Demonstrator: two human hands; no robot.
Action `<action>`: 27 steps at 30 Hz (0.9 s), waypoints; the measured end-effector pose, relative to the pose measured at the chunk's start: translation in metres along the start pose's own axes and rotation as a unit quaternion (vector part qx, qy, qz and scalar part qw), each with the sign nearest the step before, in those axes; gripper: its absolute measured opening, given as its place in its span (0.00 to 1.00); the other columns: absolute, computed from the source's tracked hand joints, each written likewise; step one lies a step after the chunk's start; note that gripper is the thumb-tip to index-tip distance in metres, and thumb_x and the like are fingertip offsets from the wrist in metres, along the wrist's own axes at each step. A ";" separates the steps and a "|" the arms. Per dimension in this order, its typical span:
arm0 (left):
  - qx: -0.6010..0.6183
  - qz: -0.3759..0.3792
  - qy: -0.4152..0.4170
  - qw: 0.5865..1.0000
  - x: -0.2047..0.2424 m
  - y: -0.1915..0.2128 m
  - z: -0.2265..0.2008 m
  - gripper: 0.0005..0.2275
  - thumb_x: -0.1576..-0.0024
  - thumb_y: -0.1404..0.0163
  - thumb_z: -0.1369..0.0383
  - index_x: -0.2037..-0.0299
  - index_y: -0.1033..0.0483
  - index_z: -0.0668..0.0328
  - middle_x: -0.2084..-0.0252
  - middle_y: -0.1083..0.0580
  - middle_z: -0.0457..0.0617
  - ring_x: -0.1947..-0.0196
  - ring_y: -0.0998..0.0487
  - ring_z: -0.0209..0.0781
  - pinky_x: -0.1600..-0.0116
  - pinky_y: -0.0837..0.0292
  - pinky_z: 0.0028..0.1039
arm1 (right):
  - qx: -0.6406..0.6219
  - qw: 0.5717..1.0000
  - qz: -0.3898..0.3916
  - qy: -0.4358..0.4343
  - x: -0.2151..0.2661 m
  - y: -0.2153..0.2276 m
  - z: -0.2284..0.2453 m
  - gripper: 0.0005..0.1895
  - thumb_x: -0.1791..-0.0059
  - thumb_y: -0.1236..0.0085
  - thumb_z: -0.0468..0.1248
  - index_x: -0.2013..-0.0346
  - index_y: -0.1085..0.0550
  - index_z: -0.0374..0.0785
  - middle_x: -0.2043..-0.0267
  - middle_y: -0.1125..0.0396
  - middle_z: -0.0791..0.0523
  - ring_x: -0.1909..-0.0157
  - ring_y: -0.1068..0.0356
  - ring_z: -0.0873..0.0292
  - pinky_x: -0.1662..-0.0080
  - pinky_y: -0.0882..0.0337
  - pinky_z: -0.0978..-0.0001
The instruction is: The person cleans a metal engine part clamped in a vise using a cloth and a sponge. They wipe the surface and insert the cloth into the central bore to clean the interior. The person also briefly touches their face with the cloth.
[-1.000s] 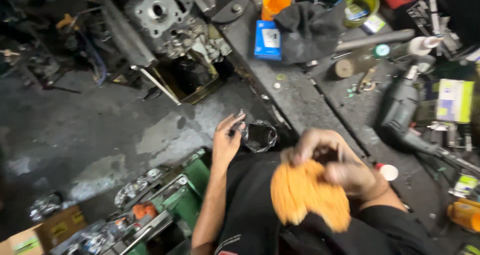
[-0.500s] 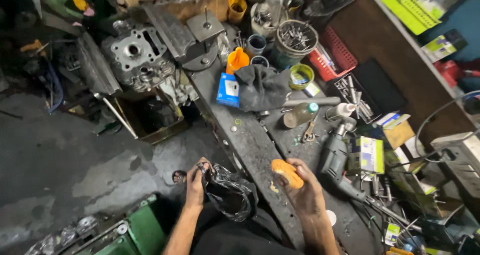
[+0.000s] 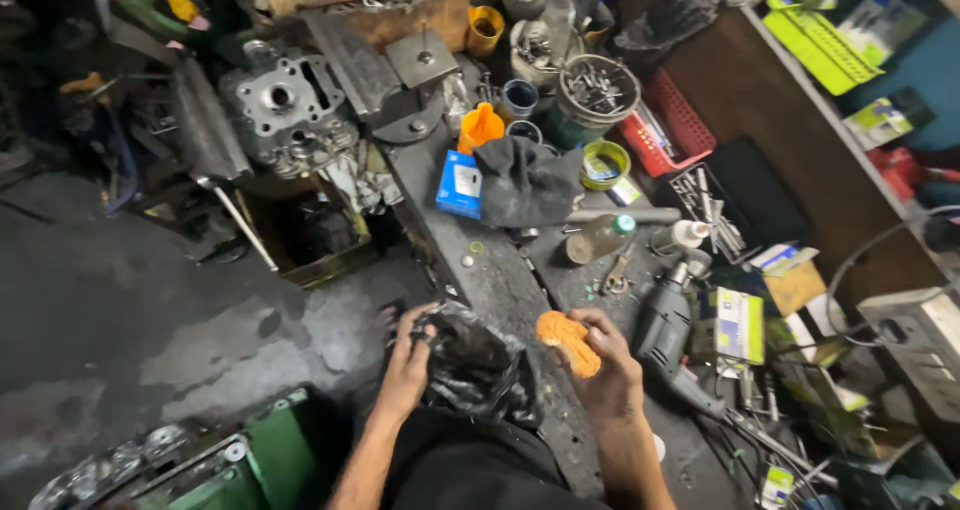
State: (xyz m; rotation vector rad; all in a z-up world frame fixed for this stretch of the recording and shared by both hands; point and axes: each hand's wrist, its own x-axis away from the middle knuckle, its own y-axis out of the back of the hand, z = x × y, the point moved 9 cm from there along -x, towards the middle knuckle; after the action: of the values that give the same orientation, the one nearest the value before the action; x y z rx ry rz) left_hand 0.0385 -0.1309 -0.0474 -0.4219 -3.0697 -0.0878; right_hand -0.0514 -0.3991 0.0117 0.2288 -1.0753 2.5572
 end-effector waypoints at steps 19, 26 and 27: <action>0.138 0.171 0.036 0.975 -0.220 -0.133 0.074 0.37 0.36 0.52 0.66 0.23 0.66 0.50 0.36 0.32 0.54 0.52 0.23 0.40 0.62 0.20 0.28 | 0.388 0.882 -0.145 0.223 -0.117 0.005 -0.022 0.31 0.47 0.43 0.30 0.29 0.40 0.38 0.49 0.32 0.55 0.53 0.32 0.64 0.52 0.30 0.71; -0.074 0.110 0.074 0.988 -0.217 -0.073 0.029 0.27 0.37 0.50 0.63 0.27 0.43 0.44 0.77 0.22 0.52 0.81 0.20 0.39 0.72 0.25 0.28 | 0.552 0.770 -0.268 0.178 -0.146 0.068 -0.058 0.30 0.46 0.44 0.36 0.31 0.42 0.41 0.56 0.27 0.47 0.54 0.26 0.53 0.51 0.28 0.61; -0.087 0.107 0.075 0.988 -0.215 -0.067 0.022 0.25 0.37 0.49 0.62 0.29 0.41 0.45 0.76 0.21 0.51 0.80 0.20 0.40 0.71 0.25 0.29 | 0.551 0.772 -0.266 0.174 -0.146 0.073 -0.062 0.29 0.46 0.45 0.36 0.31 0.42 0.40 0.54 0.28 0.47 0.52 0.26 0.52 0.49 0.28 0.60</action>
State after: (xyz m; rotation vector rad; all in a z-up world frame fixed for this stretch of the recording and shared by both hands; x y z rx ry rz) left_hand 0.2260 -0.2518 -0.0837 -0.7146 -2.8592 -0.3651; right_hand 0.0546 -0.4398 -0.1204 0.2643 0.6492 2.2122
